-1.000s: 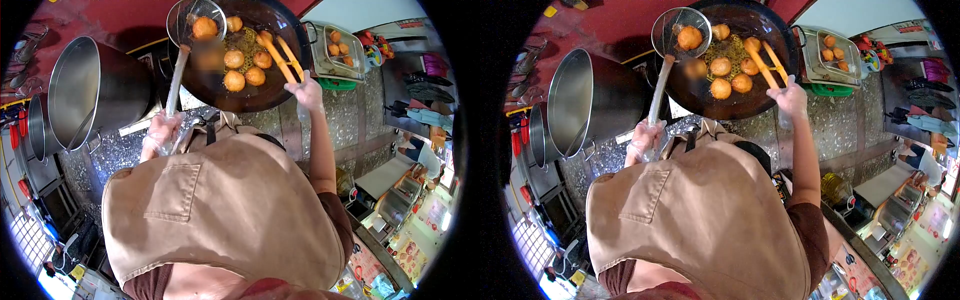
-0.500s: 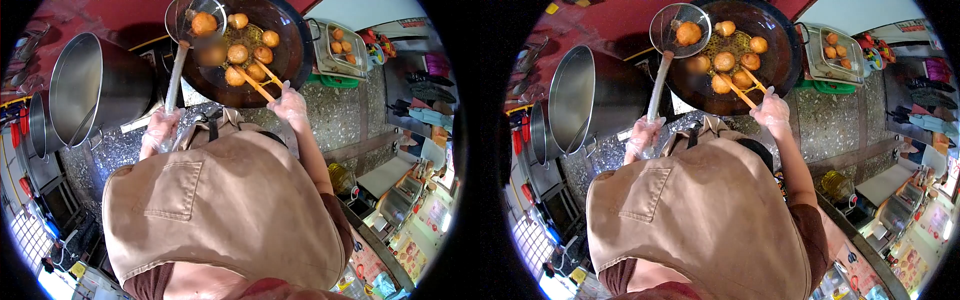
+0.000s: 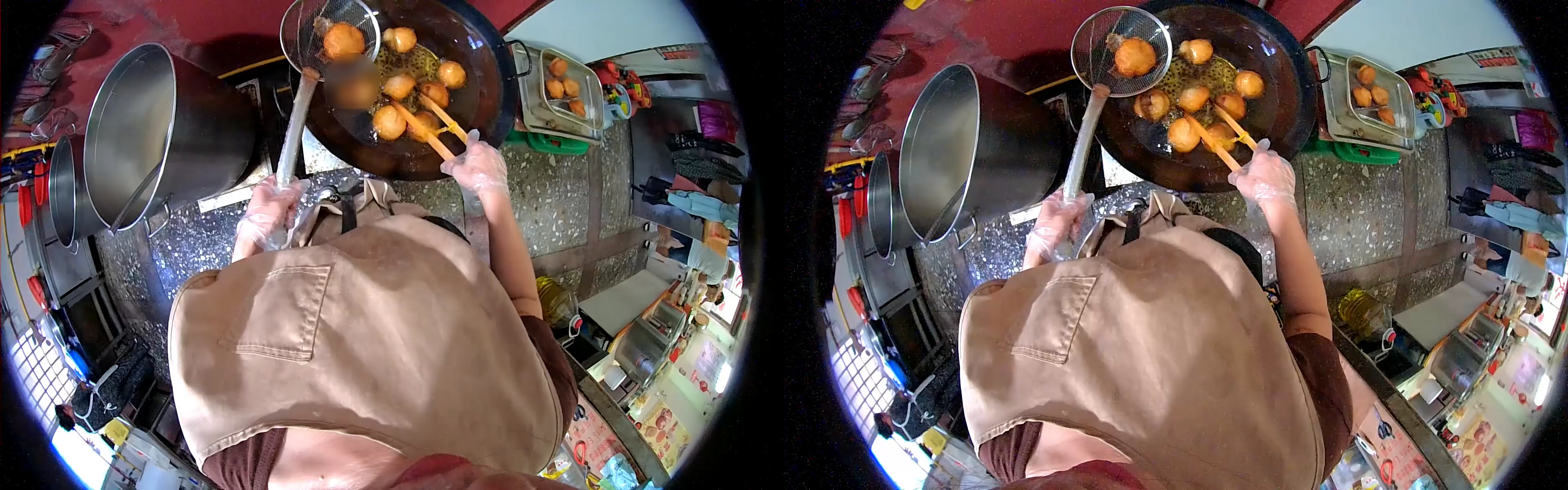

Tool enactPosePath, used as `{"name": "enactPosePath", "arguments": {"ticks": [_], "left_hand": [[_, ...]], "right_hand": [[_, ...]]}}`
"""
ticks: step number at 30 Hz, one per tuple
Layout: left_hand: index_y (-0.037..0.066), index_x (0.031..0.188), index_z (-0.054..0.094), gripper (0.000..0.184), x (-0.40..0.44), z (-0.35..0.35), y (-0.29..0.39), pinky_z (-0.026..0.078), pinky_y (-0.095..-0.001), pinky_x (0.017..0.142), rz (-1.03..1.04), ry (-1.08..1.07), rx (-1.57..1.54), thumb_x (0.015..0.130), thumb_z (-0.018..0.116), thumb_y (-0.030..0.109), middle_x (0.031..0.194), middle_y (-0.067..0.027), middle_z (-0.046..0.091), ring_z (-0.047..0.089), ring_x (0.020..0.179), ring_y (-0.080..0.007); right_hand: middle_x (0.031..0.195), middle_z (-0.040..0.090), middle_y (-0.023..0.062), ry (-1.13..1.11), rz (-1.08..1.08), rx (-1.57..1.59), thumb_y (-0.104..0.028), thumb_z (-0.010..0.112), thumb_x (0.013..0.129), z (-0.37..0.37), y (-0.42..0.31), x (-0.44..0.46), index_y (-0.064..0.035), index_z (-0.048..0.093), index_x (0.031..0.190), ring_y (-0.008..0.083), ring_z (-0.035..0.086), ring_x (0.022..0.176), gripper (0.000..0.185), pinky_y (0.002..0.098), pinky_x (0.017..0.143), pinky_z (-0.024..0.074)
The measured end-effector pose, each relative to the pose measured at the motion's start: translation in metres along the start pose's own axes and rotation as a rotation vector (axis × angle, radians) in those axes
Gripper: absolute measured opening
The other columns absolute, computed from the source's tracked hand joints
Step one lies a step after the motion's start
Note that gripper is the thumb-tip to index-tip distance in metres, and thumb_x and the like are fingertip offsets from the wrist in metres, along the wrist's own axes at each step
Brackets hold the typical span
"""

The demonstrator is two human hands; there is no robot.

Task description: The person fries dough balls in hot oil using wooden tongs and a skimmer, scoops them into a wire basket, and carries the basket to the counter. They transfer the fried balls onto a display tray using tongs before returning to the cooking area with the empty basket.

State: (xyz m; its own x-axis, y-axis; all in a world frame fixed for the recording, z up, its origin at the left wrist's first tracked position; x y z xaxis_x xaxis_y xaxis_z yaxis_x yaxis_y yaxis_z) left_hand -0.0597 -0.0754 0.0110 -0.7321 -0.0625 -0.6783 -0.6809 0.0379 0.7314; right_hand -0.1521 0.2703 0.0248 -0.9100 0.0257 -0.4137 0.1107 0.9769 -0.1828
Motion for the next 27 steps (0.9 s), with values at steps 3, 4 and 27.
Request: {"name": "enactPosePath", "arguments": {"ticks": [3, 4, 27], "left_hand": [[0.006, 0.082, 0.051, 0.023, 0.001, 0.003, -0.001, 0.03, -0.0205, 0.034, 0.003, -0.035, 0.017, 0.079, 0.068, 0.021, 0.054, 0.0032, 0.047, 0.04, 0.04, -0.0046], [0.006, 0.082, 0.051, 0.023, 0.001, 0.003, -0.001, 0.031, -0.0205, 0.034, -0.002, -0.032, 0.01, 0.079, 0.068, 0.021, 0.054, 0.0032, 0.047, 0.04, 0.04, -0.0047], [0.007, 0.08, 0.052, 0.022, -0.001, 0.0, 0.002, 0.03, -0.021, 0.036, 0.023, -0.017, -0.016, 0.08, 0.067, 0.023, 0.052, 0.003, 0.046, 0.04, 0.04, -0.0055]], "right_hand": [[0.092, 0.062, 0.0218, 0.082, -0.038, -0.024, -0.029, 0.068, 0.065, -0.008, -0.008, 0.0, 0.0125, 0.042, 0.118, 0.0326, 0.061, 0.086, 0.072, 0.0371, 0.078, 0.0488], [0.091, 0.062, 0.0216, 0.091, -0.062, -0.03, -0.029, 0.068, 0.065, -0.01, -0.013, 0.001, 0.0133, 0.041, 0.118, 0.0326, 0.062, 0.084, 0.073, 0.0371, 0.077, 0.0493], [0.095, 0.059, 0.0231, -0.027, -0.225, 0.039, -0.031, 0.07, 0.062, 0.006, -0.051, -0.015, 0.0137, 0.036, 0.124, 0.0329, 0.06, 0.088, 0.084, 0.0378, 0.079, 0.0477]]}}
Point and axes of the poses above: each hand's wrist, its own x-axis towards the middle knuckle, its own z-axis out of the palm, y = z × x, the point moved 10 cm from there along x, towards the middle knuckle
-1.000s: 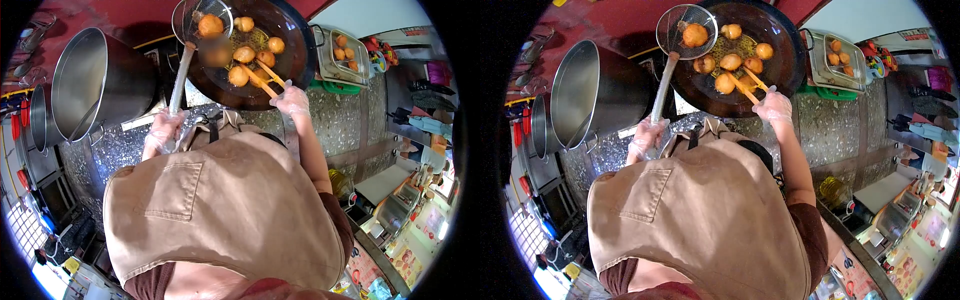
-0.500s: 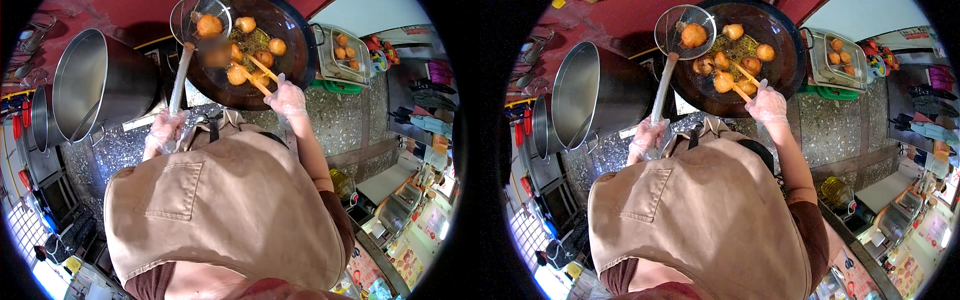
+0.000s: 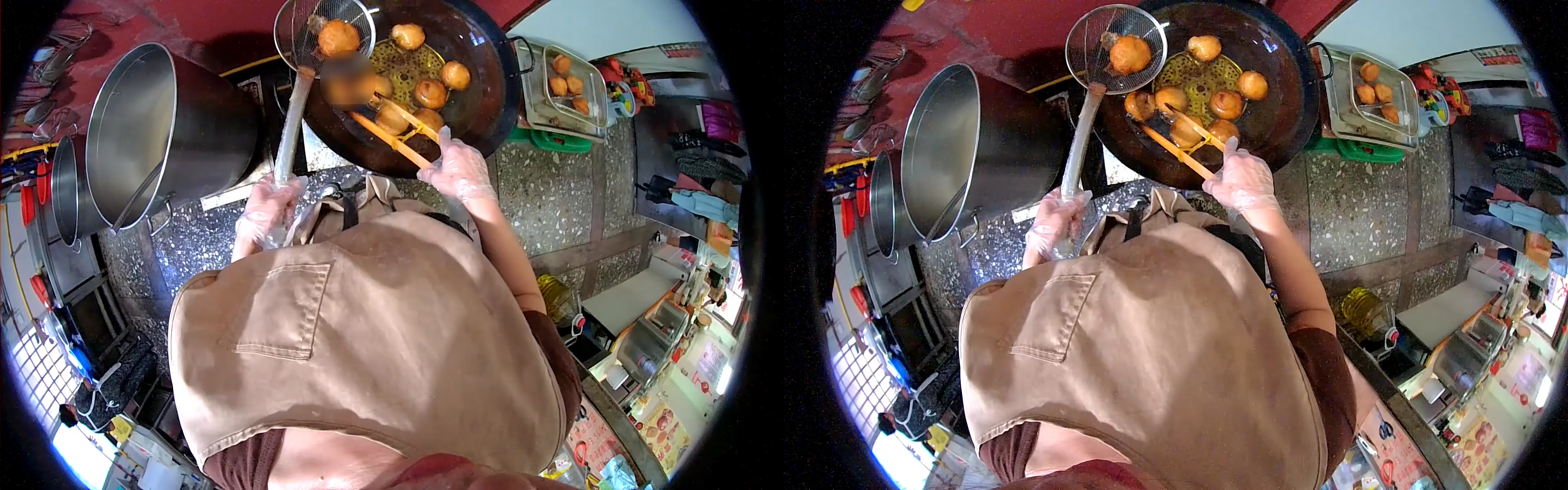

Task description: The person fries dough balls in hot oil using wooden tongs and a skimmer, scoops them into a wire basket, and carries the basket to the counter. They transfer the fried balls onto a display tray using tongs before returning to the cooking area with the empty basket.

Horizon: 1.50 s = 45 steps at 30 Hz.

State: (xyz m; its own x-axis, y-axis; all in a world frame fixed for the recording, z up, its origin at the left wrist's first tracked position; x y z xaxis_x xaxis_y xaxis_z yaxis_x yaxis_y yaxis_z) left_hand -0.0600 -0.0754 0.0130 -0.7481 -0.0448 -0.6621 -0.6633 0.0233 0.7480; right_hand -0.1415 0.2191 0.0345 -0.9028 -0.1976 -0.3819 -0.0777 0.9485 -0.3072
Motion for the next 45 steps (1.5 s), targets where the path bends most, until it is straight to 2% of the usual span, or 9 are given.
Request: {"name": "enactPosePath", "arguments": {"ticks": [6, 14, 18, 24, 26, 27, 34, 36, 45], "left_hand": [[0.007, 0.086, 0.049, 0.022, 0.0, -0.002, -0.005, 0.031, -0.0202, 0.036, -0.034, 0.009, 0.056, 0.081, 0.065, 0.022, 0.058, 0.0031, 0.047, 0.04, 0.042, -0.0053], [0.005, 0.081, 0.052, 0.019, 0.001, -0.001, -0.006, 0.032, -0.0201, 0.037, -0.042, -0.004, 0.017, 0.08, 0.065, 0.02, 0.055, 0.0034, 0.047, 0.041, 0.043, -0.0046], [0.005, 0.081, 0.052, 0.019, 0.003, -0.002, -0.006, 0.033, -0.0212, 0.037, -0.029, -0.014, 0.04, 0.081, 0.064, 0.019, 0.055, 0.0021, 0.047, 0.042, 0.043, -0.0057], [0.004, 0.08, 0.05, 0.022, 0.002, -0.003, -0.008, 0.033, -0.0212, 0.037, -0.032, 0.0, 0.046, 0.081, 0.065, 0.02, 0.055, 0.002, 0.047, 0.042, 0.043, -0.0059], [0.004, 0.08, 0.05, 0.022, 0.005, -0.004, -0.012, 0.033, -0.0212, 0.037, -0.03, -0.007, 0.037, 0.081, 0.065, 0.02, 0.055, 0.0022, 0.048, 0.042, 0.043, -0.0057], [0.004, 0.081, 0.05, 0.023, 0.006, -0.004, -0.013, 0.033, -0.0211, 0.037, -0.026, -0.012, 0.029, 0.081, 0.066, 0.02, 0.056, 0.0024, 0.048, 0.042, 0.043, -0.0055], [0.005, 0.081, 0.049, 0.024, 0.001, -0.005, -0.008, 0.032, -0.0203, 0.037, -0.013, -0.014, -0.023, 0.08, 0.067, 0.021, 0.056, 0.0031, 0.048, 0.041, 0.043, -0.0043], [0.005, 0.083, 0.049, 0.024, 0.001, -0.005, -0.011, 0.032, -0.0196, 0.038, -0.041, -0.007, -0.044, 0.079, 0.068, 0.02, 0.056, 0.0035, 0.047, 0.04, 0.043, -0.0043], [0.007, 0.076, 0.051, 0.024, 0.002, -0.005, -0.008, 0.032, -0.021, 0.037, 0.0, -0.037, -0.009, 0.078, 0.068, 0.023, 0.055, 0.0029, 0.047, 0.042, 0.042, -0.0056]], "right_hand": [[0.099, 0.059, 0.0228, 0.067, 0.068, -0.062, -0.038, 0.07, 0.064, -0.027, 0.027, -0.024, 0.0106, 0.034, 0.125, 0.034, 0.059, 0.092, 0.086, 0.0387, 0.081, 0.0469], [0.094, 0.061, 0.0221, -0.331, 0.202, -0.083, -0.041, 0.066, 0.068, -0.002, 0.046, -0.06, 0.0083, 0.045, 0.112, 0.0342, 0.059, 0.09, 0.07, 0.042, 0.078, 0.0471], [0.096, 0.061, 0.0238, -0.289, 0.261, 0.003, -0.043, 0.065, 0.068, 0.019, 0.042, -0.043, 0.0059, 0.051, 0.102, 0.0333, 0.06, 0.091, 0.062, 0.0414, 0.079, 0.0472], [0.095, 0.06, 0.0246, -0.11, 0.161, -0.123, -0.03, 0.057, 0.07, 0.02, 0.015, -0.049, 0.01, 0.044, 0.116, 0.0342, 0.062, 0.084, 0.062, 0.0404, 0.076, 0.049], [0.098, 0.056, 0.0231, -0.021, 0.127, -0.235, -0.038, 0.06, 0.07, 0.016, 0.011, -0.055, 0.012, 0.03, 0.128, 0.0353, 0.059, 0.087, 0.082, 0.0407, 0.076, 0.0484], [0.093, 0.056, 0.0223, -0.005, 0.089, -0.259, -0.037, 0.062, 0.068, 0.013, 0.005, -0.057, 0.0116, 0.03, 0.128, 0.034, 0.06, 0.083, 0.083, 0.0397, 0.071, 0.0493], [0.095, 0.056, 0.0237, -0.018, -0.041, -0.152, -0.039, 0.064, 0.07, -0.012, -0.018, -0.07, 0.0113, 0.029, 0.128, 0.0351, 0.059, 0.084, 0.084, 0.0417, 0.07, 0.0487], [0.093, 0.059, 0.0223, -0.058, -0.145, -0.115, -0.04, 0.06, 0.071, -0.007, -0.026, -0.072, 0.0142, 0.033, 0.125, 0.0333, 0.061, 0.081, 0.08, 0.0394, 0.072, 0.0495], [0.095, 0.059, 0.0246, -0.159, -0.023, -0.066, -0.04, 0.064, 0.07, 0.015, -0.019, -0.041, 0.014, 0.032, 0.125, 0.0354, 0.058, 0.092, 0.083, 0.04, 0.08, 0.0464]]}}
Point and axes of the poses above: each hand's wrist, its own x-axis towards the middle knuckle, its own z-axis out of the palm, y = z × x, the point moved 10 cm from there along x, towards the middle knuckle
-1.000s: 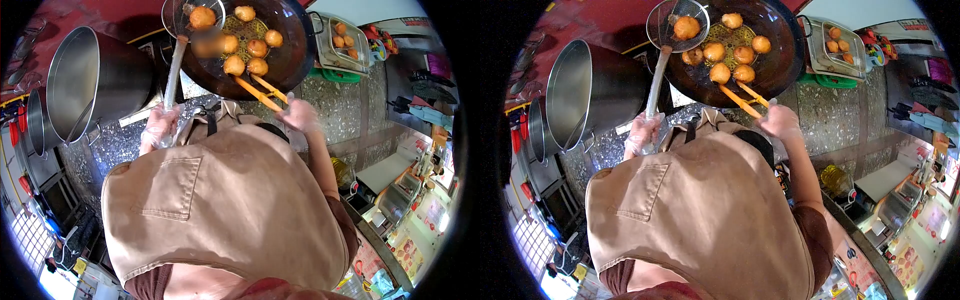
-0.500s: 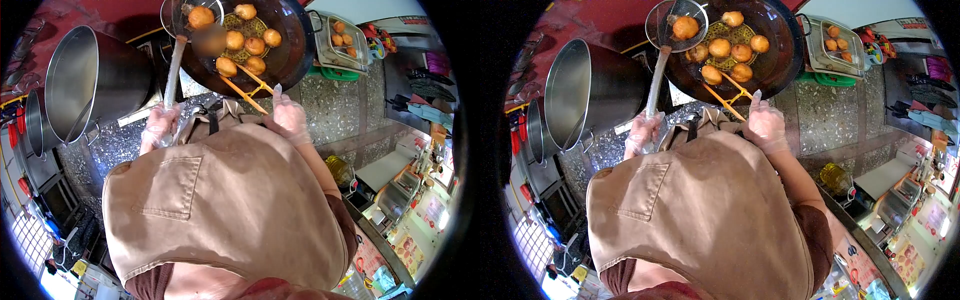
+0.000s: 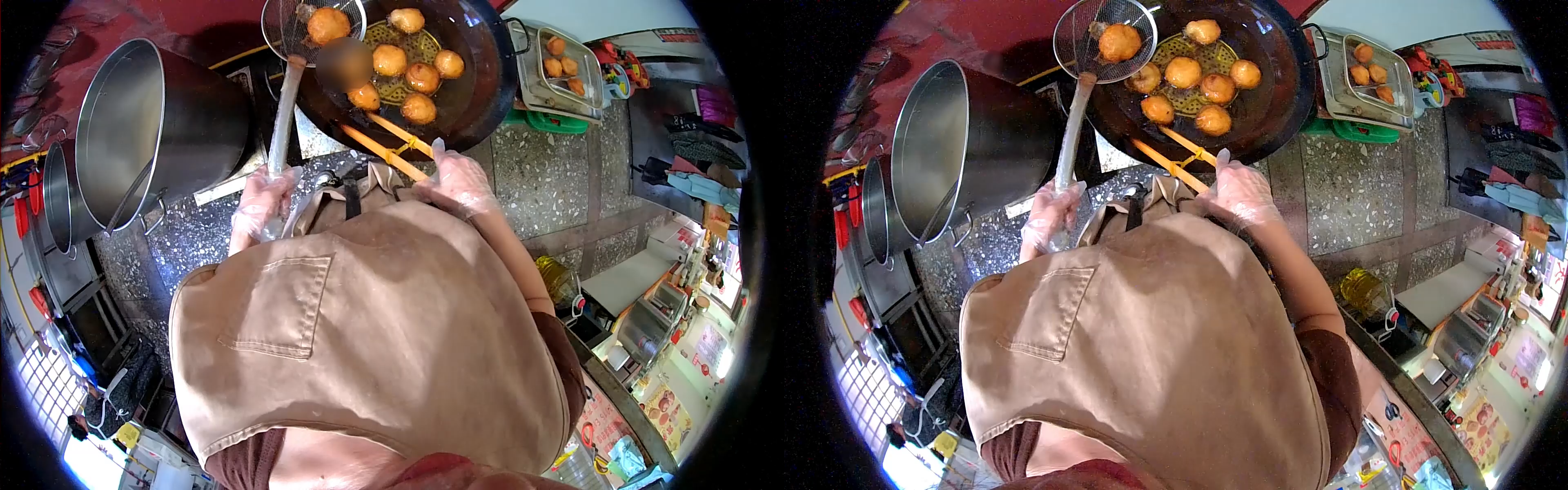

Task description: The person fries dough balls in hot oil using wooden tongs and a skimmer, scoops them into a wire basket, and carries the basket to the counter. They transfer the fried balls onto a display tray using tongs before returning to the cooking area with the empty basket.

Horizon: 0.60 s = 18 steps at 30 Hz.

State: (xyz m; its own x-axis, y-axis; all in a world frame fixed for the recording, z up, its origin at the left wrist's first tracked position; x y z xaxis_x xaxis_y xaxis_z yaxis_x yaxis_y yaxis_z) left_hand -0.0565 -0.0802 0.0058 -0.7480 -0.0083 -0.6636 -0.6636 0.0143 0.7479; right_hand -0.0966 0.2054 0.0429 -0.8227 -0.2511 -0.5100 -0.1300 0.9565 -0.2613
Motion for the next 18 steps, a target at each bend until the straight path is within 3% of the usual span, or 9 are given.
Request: {"name": "enactPosePath", "arguments": {"ticks": [9, 13, 18], "left_hand": [[0.007, 0.075, 0.052, 0.025, -0.001, -0.002, 0.002, 0.032, -0.0218, 0.038, 0.006, 0.037, -0.004, 0.079, 0.067, 0.025, 0.052, 0.0019, 0.047, 0.04, 0.04, -0.0063], [0.008, 0.072, 0.052, 0.025, -0.002, -0.001, 0.006, 0.032, -0.0219, 0.038, 0.017, 0.026, -0.001, 0.079, 0.067, 0.026, 0.051, 0.0023, 0.046, 0.039, 0.04, -0.0062], [0.009, 0.066, 0.051, 0.025, -0.006, -0.001, 0.014, 0.03, -0.0216, 0.038, 0.033, 0.056, 0.023, 0.08, 0.066, 0.025, 0.049, 0.0031, 0.045, 0.039, 0.04, -0.0056]], "right_hand": [[0.101, 0.058, 0.0243, 0.021, 0.059, 0.158, -0.04, 0.066, 0.071, -0.011, 0.022, -0.005, 0.0114, 0.031, 0.127, 0.0353, 0.057, 0.094, 0.084, 0.0395, 0.083, 0.0454], [0.1, 0.06, 0.0235, 0.039, 0.272, 0.175, -0.041, 0.067, 0.07, -0.015, 0.056, 0.009, 0.0108, 0.033, 0.127, 0.0332, 0.057, 0.098, 0.084, 0.0382, 0.085, 0.0449], [0.099, 0.06, 0.0229, 0.011, 0.274, 0.209, -0.041, 0.069, 0.068, 0.003, 0.064, 0.024, 0.0118, 0.034, 0.125, 0.0321, 0.057, 0.098, 0.085, 0.0374, 0.085, 0.045]]}}
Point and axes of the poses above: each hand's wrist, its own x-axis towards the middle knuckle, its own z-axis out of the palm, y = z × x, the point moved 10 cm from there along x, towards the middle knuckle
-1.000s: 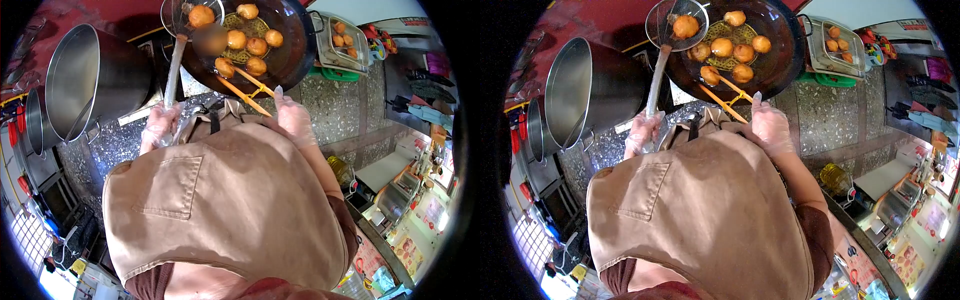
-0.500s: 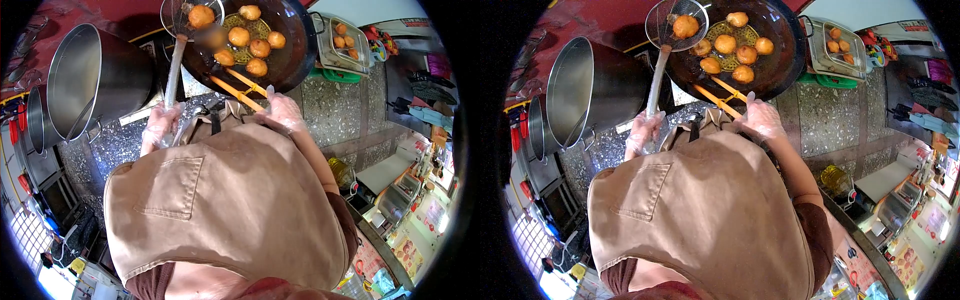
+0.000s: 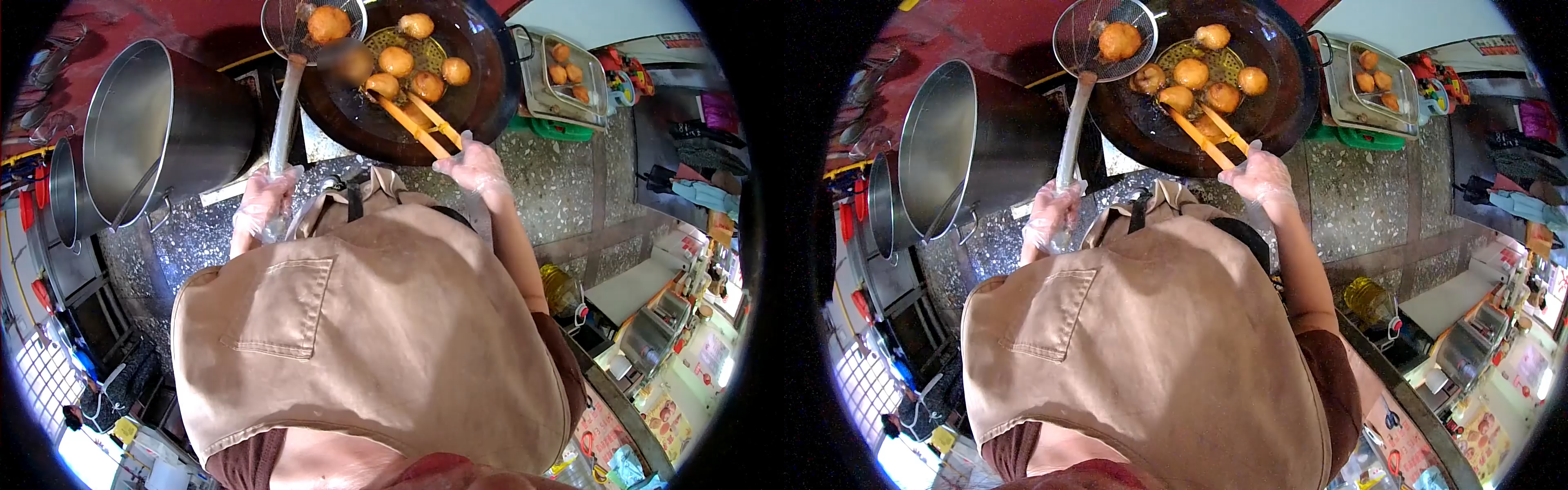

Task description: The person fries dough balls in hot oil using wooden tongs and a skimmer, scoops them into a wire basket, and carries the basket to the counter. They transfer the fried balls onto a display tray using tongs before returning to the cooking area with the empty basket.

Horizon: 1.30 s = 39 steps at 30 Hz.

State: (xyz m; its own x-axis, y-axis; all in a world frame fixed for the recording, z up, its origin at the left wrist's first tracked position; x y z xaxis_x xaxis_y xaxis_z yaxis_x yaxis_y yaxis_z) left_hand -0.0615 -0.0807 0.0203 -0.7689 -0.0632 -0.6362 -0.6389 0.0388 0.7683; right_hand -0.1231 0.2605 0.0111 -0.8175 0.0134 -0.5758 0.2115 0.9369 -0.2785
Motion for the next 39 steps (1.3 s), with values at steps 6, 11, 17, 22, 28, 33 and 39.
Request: {"name": "enactPosePath", "arguments": {"ticks": [6, 11, 17, 22, 28, 33, 39], "left_hand": [[0.009, 0.069, 0.053, 0.023, 0.002, 0.003, -0.004, 0.029, -0.0207, 0.037, 0.008, -0.023, -0.064, 0.08, 0.065, 0.024, 0.049, 0.0034, 0.045, 0.039, 0.039, -0.0054], [0.009, 0.069, 0.052, 0.023, 0.0, 0.002, -0.002, 0.03, -0.0208, 0.037, 0.01, -0.001, -0.056, 0.08, 0.066, 0.024, 0.049, 0.0035, 0.045, 0.039, 0.039, -0.0055], [0.008, 0.073, 0.053, 0.02, 0.002, 0.003, 0.0, 0.03, -0.0208, 0.037, 0.001, -0.006, -0.085, 0.081, 0.065, 0.023, 0.05, 0.0032, 0.045, 0.039, 0.039, -0.0056], [0.007, 0.079, 0.052, 0.018, 0.007, -0.003, 0.001, 0.03, -0.0204, 0.038, 0.03, -0.031, -0.06, 0.082, 0.063, 0.02, 0.052, 0.0034, 0.045, 0.038, 0.04, -0.0049], [0.005, 0.08, 0.051, 0.015, 0.005, -0.004, 0.006, 0.03, -0.0207, 0.038, 0.052, 0.005, -0.089, 0.083, 0.061, 0.017, 0.053, 0.0034, 0.045, 0.038, 0.042, -0.0049], [0.005, 0.079, 0.053, 0.014, 0.003, -0.002, 0.007, 0.03, -0.0205, 0.038, 0.051, -0.009, -0.08, 0.083, 0.061, 0.016, 0.053, 0.0032, 0.045, 0.039, 0.042, -0.0046], [0.006, 0.076, 0.053, 0.015, 0.002, -0.001, 0.005, 0.03, -0.0204, 0.038, 0.034, -0.003, -0.047, 0.083, 0.061, 0.017, 0.052, 0.0038, 0.045, 0.039, 0.042, -0.0043]], "right_hand": [[0.097, 0.061, 0.0245, 0.062, -0.035, -0.093, -0.038, 0.069, 0.066, 0.002, -0.012, 0.014, 0.0139, 0.039, 0.12, 0.0329, 0.06, 0.093, 0.081, 0.0381, 0.081, 0.0476], [0.093, 0.061, 0.0239, 0.252, -0.117, -0.184, -0.033, 0.07, 0.065, -0.009, -0.022, -0.002, 0.0162, 0.039, 0.119, 0.0327, 0.062, 0.085, 0.079, 0.0379, 0.076, 0.0495], [0.094, 0.058, 0.0256, 0.175, -0.326, -0.217, -0.033, 0.07, 0.065, -0.009, -0.049, -0.035, 0.0154, 0.034, 0.122, 0.0344, 0.061, 0.082, 0.083, 0.0387, 0.074, 0.0499], [0.1, 0.058, 0.0243, 0.115, -0.365, -0.098, -0.036, 0.068, 0.066, 0.009, -0.05, -0.023, 0.0157, 0.033, 0.123, 0.0343, 0.06, 0.088, 0.085, 0.0391, 0.078, 0.0482], [0.096, 0.059, 0.0246, 0.199, -0.261, -0.133, -0.033, 0.064, 0.069, 0.011, -0.038, -0.012, 0.0153, 0.031, 0.125, 0.0337, 0.06, 0.086, 0.081, 0.0392, 0.076, 0.0486], [0.095, 0.058, 0.0248, 0.212, -0.293, -0.161, -0.031, 0.063, 0.069, 0.019, -0.044, -0.003, 0.0149, 0.031, 0.125, 0.0344, 0.061, 0.081, 0.08, 0.0394, 0.073, 0.0495], [0.093, 0.058, 0.0242, 0.262, -0.326, -0.167, -0.032, 0.066, 0.068, 0.014, -0.06, 0.002, 0.0155, 0.032, 0.124, 0.0349, 0.06, 0.082, 0.081, 0.0396, 0.074, 0.0492]]}}
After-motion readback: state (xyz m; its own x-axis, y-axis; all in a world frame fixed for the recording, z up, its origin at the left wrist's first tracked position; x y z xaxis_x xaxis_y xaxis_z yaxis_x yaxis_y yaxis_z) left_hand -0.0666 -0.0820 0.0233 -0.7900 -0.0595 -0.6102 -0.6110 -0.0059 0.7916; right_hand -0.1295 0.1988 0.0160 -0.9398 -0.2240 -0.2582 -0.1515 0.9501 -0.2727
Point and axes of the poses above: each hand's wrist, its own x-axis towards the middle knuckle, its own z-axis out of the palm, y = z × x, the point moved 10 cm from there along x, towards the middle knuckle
